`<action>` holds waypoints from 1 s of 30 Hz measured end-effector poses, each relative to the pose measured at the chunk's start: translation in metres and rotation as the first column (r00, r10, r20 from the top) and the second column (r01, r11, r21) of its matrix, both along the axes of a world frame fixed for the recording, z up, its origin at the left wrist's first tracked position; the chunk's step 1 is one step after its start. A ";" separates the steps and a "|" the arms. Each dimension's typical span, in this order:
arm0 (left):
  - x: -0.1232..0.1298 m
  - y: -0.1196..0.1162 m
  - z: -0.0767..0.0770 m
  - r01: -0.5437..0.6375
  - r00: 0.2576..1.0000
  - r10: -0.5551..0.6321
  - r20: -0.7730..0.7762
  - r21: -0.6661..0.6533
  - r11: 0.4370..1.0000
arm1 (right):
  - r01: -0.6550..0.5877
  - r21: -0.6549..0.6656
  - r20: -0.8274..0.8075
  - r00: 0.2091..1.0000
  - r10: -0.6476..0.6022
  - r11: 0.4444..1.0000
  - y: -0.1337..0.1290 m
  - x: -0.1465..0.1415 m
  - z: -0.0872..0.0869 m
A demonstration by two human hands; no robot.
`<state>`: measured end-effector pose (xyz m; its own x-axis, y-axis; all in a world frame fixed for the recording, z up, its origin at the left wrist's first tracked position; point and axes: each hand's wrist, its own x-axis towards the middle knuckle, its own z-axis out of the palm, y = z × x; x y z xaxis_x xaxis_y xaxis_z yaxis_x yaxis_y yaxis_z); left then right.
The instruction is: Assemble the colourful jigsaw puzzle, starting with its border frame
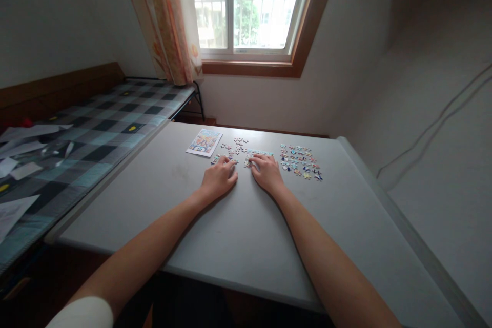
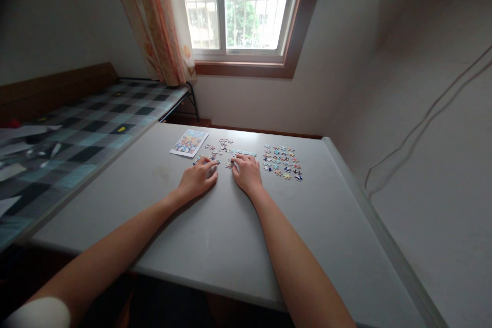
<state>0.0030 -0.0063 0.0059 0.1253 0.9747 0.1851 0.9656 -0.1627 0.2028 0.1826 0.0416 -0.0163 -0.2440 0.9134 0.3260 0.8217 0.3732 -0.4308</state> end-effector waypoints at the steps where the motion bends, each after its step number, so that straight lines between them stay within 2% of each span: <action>1: 0.001 0.000 0.000 -0.011 1.000 0.011 0.005 -0.016 1.000 | -0.001 -0.002 0.001 1.000 0.001 1.000 0.000 0.000 0.000; 5: 0.002 0.000 0.000 -0.027 1.000 0.026 -0.014 -0.084 0.996 | -0.001 -0.008 0.002 1.000 0.001 1.000 -0.001 0.000 0.001; 12: 0.001 -0.001 0.002 -0.011 0.999 0.006 -0.045 -0.114 0.993 | -0.004 -0.025 0.005 1.000 0.004 1.000 -0.001 0.000 0.002; 30: 0.001 -0.002 0.002 0.005 0.999 -0.009 -0.044 -0.110 0.994 | -0.003 -0.018 0.004 1.000 0.004 1.000 0.000 0.000 0.001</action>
